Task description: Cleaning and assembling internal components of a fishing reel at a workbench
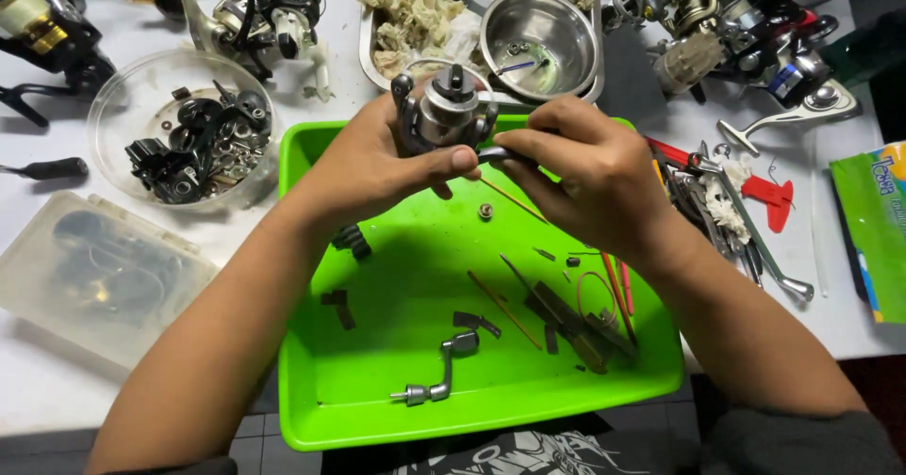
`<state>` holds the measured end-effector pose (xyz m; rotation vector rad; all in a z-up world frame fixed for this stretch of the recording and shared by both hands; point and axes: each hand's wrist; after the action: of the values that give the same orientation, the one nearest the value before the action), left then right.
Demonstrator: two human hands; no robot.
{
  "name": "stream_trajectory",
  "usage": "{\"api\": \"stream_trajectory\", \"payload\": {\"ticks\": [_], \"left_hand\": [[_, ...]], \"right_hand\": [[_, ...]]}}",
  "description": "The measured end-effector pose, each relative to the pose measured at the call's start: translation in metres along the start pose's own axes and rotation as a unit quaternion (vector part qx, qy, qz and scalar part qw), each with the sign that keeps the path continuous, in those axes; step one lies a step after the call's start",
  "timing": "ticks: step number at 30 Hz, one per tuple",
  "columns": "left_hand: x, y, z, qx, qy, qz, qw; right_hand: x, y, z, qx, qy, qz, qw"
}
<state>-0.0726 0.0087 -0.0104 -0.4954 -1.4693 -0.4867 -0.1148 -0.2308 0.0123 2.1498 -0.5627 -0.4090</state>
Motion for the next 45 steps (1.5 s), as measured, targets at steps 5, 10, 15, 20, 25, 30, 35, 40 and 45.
{"api": "stream_trajectory", "payload": {"ticks": [5,10,15,20,25,30,35,40,45], "left_hand": [[-0.005,0.005,0.003,0.047,-0.013,-0.011,0.999],[0.002,0.013,0.01,0.076,-0.026,-0.051,0.995],[0.015,0.034,0.031,0.16,-0.034,-0.253,0.953],[0.016,0.052,0.055,0.307,-0.109,-0.277,0.904],[0.025,0.045,0.063,0.359,-0.225,-0.317,0.848],[0.021,0.046,0.054,0.213,-0.285,-0.356,0.864],[0.016,0.04,0.044,0.132,-0.26,-0.346,0.892],[0.009,0.037,0.039,0.101,-0.256,-0.346,0.897],[0.008,0.039,0.04,0.117,-0.24,-0.331,0.905]], "right_hand": [[0.003,-0.018,-0.002,0.021,-0.023,-0.023,0.999],[0.011,-0.024,-0.013,-0.005,-0.003,-0.029,1.0],[0.021,-0.043,-0.036,0.003,0.121,0.051,0.991],[0.028,-0.082,-0.044,-0.003,0.167,0.061,0.984],[0.034,-0.111,-0.046,-0.016,0.191,0.098,0.977],[0.043,-0.121,-0.047,-0.041,0.198,0.122,0.972],[0.049,-0.136,-0.041,-0.028,0.194,0.089,0.977],[0.05,-0.122,-0.034,-0.074,0.158,0.006,0.985],[0.035,-0.05,-0.032,-0.144,0.065,-0.038,0.987]]}}
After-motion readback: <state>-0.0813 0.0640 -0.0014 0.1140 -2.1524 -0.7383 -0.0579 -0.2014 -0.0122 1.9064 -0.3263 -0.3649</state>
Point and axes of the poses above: each hand's wrist, its own z-axis away from the middle knuckle, its own y-axis out of the back of the hand, x = y × z, and after that the axes turned 5 degrees about y, right-handed
